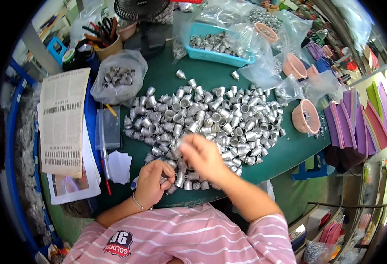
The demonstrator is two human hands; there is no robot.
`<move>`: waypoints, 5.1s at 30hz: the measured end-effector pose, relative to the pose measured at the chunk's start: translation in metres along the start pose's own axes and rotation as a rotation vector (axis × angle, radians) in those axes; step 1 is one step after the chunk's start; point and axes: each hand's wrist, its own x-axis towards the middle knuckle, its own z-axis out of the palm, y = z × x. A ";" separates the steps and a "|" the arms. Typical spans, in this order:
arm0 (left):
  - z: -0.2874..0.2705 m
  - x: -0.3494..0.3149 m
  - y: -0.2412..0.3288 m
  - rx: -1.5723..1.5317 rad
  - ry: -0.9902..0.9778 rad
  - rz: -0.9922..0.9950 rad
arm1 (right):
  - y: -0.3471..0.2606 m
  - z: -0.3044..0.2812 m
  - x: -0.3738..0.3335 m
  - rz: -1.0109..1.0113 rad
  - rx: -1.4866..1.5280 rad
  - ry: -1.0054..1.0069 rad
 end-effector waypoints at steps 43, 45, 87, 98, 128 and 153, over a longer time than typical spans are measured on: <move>0.019 0.015 0.005 0.421 0.003 0.104 | 0.022 -0.030 -0.033 -0.660 -0.317 0.145; 0.018 0.010 0.003 0.435 -0.054 0.105 | 0.026 -0.028 -0.042 -0.418 -0.056 0.072; 0.027 -0.008 -0.016 0.668 -0.055 0.224 | 0.045 -0.030 -0.070 -0.374 0.009 -0.001; 0.025 -0.005 -0.012 0.911 -0.096 0.428 | 0.047 -0.025 -0.067 -0.629 -0.050 0.078; 0.015 -0.005 -0.005 -0.084 -0.190 -0.271 | 0.036 -0.051 -0.024 -0.425 -0.695 0.424; 0.032 -0.009 -0.012 0.549 -0.057 0.133 | 0.036 -0.020 -0.072 -0.200 0.391 0.042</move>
